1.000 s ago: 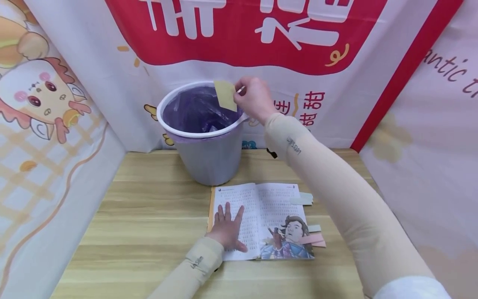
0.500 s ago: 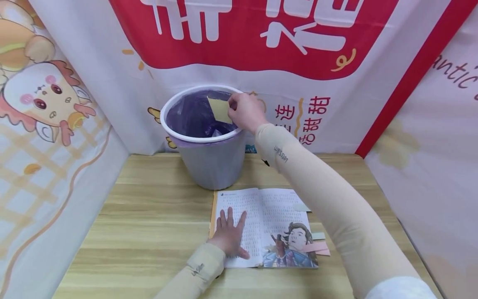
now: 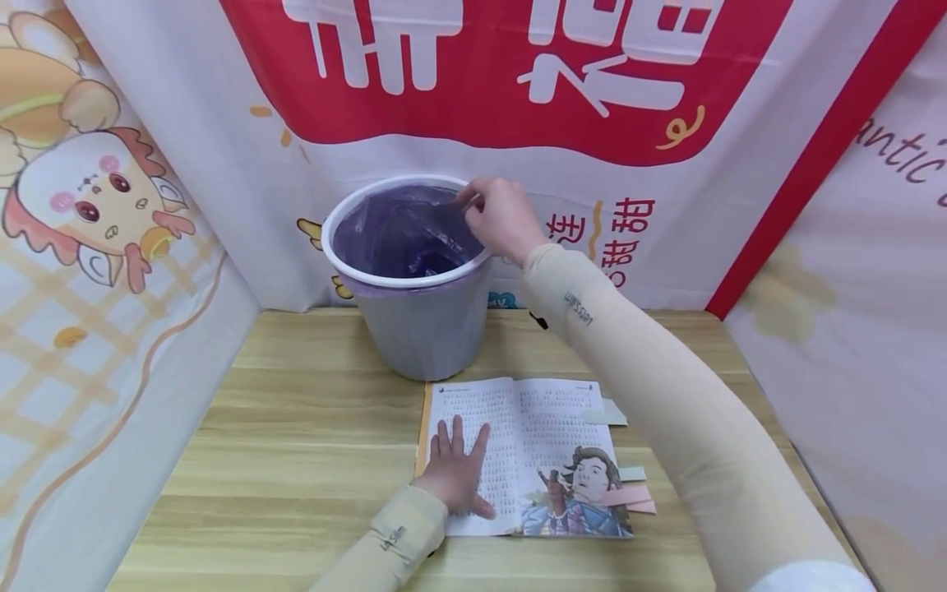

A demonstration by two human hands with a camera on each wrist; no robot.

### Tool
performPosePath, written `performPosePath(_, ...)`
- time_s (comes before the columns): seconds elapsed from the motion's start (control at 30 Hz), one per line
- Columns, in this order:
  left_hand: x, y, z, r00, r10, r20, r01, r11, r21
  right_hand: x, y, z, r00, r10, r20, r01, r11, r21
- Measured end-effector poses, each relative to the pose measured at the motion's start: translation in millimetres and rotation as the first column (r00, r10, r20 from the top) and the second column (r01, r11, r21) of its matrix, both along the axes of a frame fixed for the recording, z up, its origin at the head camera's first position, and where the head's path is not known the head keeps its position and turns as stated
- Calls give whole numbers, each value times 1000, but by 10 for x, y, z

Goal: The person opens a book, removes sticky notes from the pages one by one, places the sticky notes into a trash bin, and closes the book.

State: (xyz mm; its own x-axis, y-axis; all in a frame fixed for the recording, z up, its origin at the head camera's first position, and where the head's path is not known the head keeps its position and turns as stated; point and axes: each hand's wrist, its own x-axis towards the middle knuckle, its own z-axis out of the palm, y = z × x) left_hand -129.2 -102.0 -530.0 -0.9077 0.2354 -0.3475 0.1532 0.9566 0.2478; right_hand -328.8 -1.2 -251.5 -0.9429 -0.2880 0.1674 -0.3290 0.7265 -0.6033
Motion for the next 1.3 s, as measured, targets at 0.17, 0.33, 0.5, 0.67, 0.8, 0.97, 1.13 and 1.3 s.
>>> performPosePath(0.17, 1, 5, -53, 1000, 8, 1, -8, 1000, 3, 140, 226, 156, 999, 7, -35, -6, 1000, 18)
performPosePath(0.33, -12, -6, -84, 1000, 11, 1, -11, 1000, 23, 288, 541, 222, 986, 18, -165, -9, 998, 58)
performPosePath(0.5, -30, -9, -110, 1000, 10, -2, -10, 999, 31, 448, 937, 129, 965, 6, -262, 10, 998, 60)
performPosePath(0.67, -38, 0, -108, 1000, 17, -2, -17, 999, 50, 620, 1296, -60, 954, -21, -298, 43, 997, 67)
performPosePath(0.8, -36, 1, -139, 1000, 20, 10, -21, 998, 52, 765, 1537, -277, 944, -20, -330, 39, 998, 50)
performPosePath(0.97, -39, -7, -131, 999, 15, 28, -17, 998, 65, 971, 1776, -588, 920, -22, -392, 37, 999, 31)
performPosePath(1.13, -30, 14, -90, 999, 16, 42, -19, 997, 73, 1194, 1973, -937, 888, -38, -459, 59, 998, 30)
performPosePath(1.3, -12, 9, -38, 999, 25, 42, -29, 996, 90, 1379, 2082, -1269, 890, -39, -453, 70, 996, 53)
